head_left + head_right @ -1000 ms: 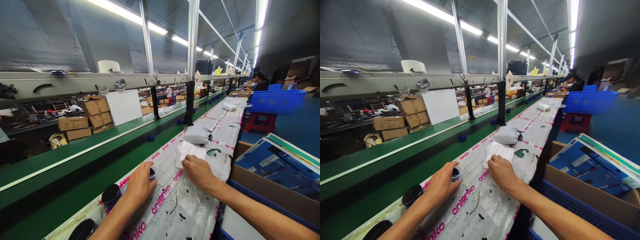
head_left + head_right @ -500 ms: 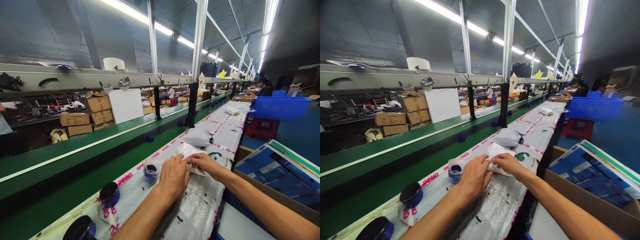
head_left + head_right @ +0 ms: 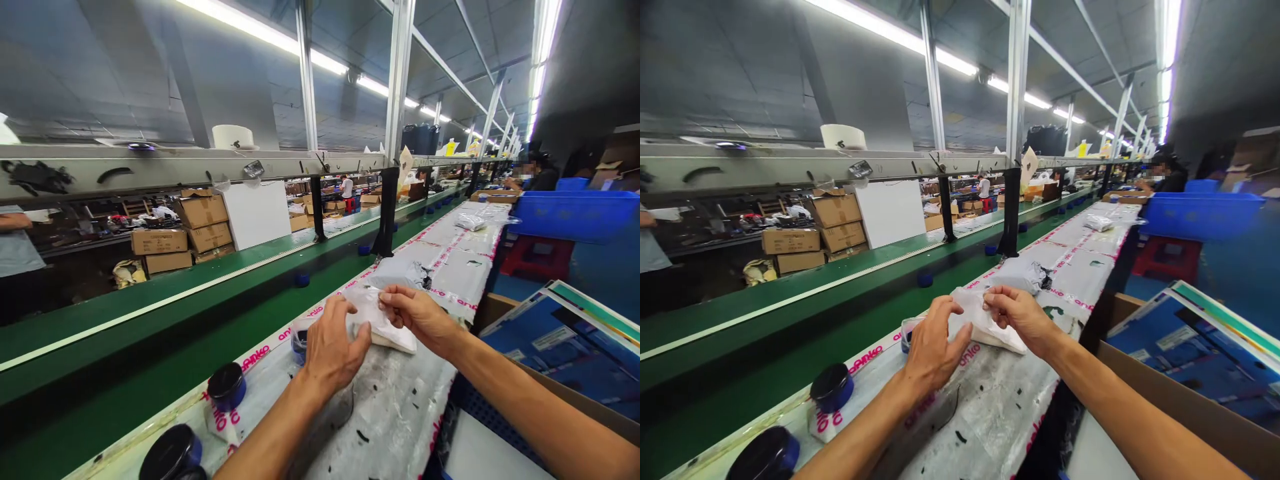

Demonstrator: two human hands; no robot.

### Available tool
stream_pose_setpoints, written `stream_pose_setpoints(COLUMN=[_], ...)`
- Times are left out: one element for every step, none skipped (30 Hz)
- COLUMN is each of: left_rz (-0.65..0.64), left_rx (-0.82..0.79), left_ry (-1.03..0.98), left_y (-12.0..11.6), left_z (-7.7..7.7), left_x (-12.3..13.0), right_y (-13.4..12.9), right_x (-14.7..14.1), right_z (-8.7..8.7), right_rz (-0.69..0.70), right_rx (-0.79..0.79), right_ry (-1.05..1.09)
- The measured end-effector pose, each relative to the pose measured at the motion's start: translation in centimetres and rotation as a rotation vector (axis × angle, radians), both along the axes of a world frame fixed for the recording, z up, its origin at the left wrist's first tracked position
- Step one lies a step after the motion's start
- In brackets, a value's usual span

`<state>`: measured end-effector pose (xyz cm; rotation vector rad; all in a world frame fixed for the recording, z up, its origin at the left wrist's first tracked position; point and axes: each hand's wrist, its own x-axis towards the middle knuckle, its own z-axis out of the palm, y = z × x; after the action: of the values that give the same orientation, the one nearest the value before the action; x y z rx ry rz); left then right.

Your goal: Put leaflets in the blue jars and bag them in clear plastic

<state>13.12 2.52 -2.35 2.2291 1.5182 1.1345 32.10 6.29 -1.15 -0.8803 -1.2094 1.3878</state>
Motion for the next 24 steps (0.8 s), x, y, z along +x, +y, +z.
stream_pose_setpoints(left_rz=[0.052, 0.103, 0.151, 0.191, 0.219, 0.24, 0.258, 0.28, 0.308, 0.343, 0.385, 0.43, 0.473, 0.512, 0.548, 0.58, 0.607, 0.624, 0.629, 0.621, 0.6, 0.569, 0.534, 0.501], left_rx=[-0.014, -0.034, -0.057, -0.081, -0.103, -0.121, -0.133, -0.139, -0.138, -0.132, -0.119, -0.104, -0.088, -0.076, -0.069, -0.069, -0.077, -0.095, -0.12, -0.152, -0.188, -0.223, -0.255, -0.282], left_ry=[-0.074, -0.147, -0.218, -0.285, -0.344, -0.392, -0.426, -0.446, -0.451, -0.443, -0.423, -0.394, -0.357, -0.311, -0.26, -0.206, -0.151, -0.098, -0.047, 0.0, 0.043, 0.08, 0.114, 0.142], left_y=[-0.4, -0.7, -0.9, -1.0, -1.1, -1.2, -1.3, -1.4, -1.7, -2.1, -2.5, -3.1, -3.6, -4.2, -4.7, -5.2, -5.6, -5.9, -6.2, -6.6, -6.9, -7.3, -7.6, -8.0], left_z=[0.5, 0.9, 1.3, 1.5, 1.8, 2.0, 2.1, 2.2, 2.3, 2.4, 2.4, 2.4, 2.4, 2.2, 2.1, 1.8, 1.5, 1.1, 0.7, 0.2, -0.2, -0.5, -0.7, -0.9], left_x=[-0.7, -1.5, -2.4, -3.4, -4.6, -5.9, -7.4, -9.1, -10.9, -12.6, -14.4, -16.0, -17.5, -18.9, -20.0, -20.9, -21.6, -22.2, -22.7, -23.1, -23.4, -23.6, -23.8, -23.9], right_y=[-0.2, -0.4, -0.5, -0.7, -0.8, -0.8, -0.8, -0.7, -0.6, -0.4, -0.3, -0.1, 0.0, 0.0, 0.0, 0.0, -0.1, -0.2, -0.4, -0.6, -0.8, -1.0, -1.3, -1.5], right_x=[-1.0, -2.0, -3.2, -4.5, -5.8, -7.1, -8.5, -9.9, -11.3, -12.7, -14.1, -15.5, -17.0, -18.4, -19.7, -20.9, -22.0, -22.8, -23.5, -23.9, -24.1, -24.1, -23.9, -23.6], right_z=[0.3, 0.6, 0.9, 1.1, 1.2, 1.3, 1.2, 1.1, 0.9, 0.7, 0.4, 0.0, -0.4, -0.7, -1.1, -1.6, -2.0, -2.5, -3.1, -3.6, -4.2, -4.8, -5.3, -5.8], right_rz=[0.021, 0.058, 0.107, 0.157, 0.199, 0.234, 0.258, 0.266, 0.258, 0.232, 0.186, 0.127, 0.071, 0.035, 0.026, 0.043, 0.078, 0.118, 0.157, 0.189, 0.216, 0.238, 0.254, 0.267], right_rx=[0.039, 0.079, 0.117, 0.153, 0.186, 0.21, 0.23, 0.255, 0.295, 0.356, 0.443, 0.559, 0.688, 0.81, 0.91, 0.983, 1.028, 1.05, 1.059, 1.068, 1.073, 1.074, 1.071, 1.068], right_ry=[-0.013, -0.034, -0.064, -0.1, -0.138, -0.172, -0.196, -0.212, -0.231, -0.268, -0.333, -0.444, -0.582, -0.725, -0.851, -0.947, -1.009, -1.042, -1.063, -1.09, -1.114, -1.13, -1.138, -1.14])
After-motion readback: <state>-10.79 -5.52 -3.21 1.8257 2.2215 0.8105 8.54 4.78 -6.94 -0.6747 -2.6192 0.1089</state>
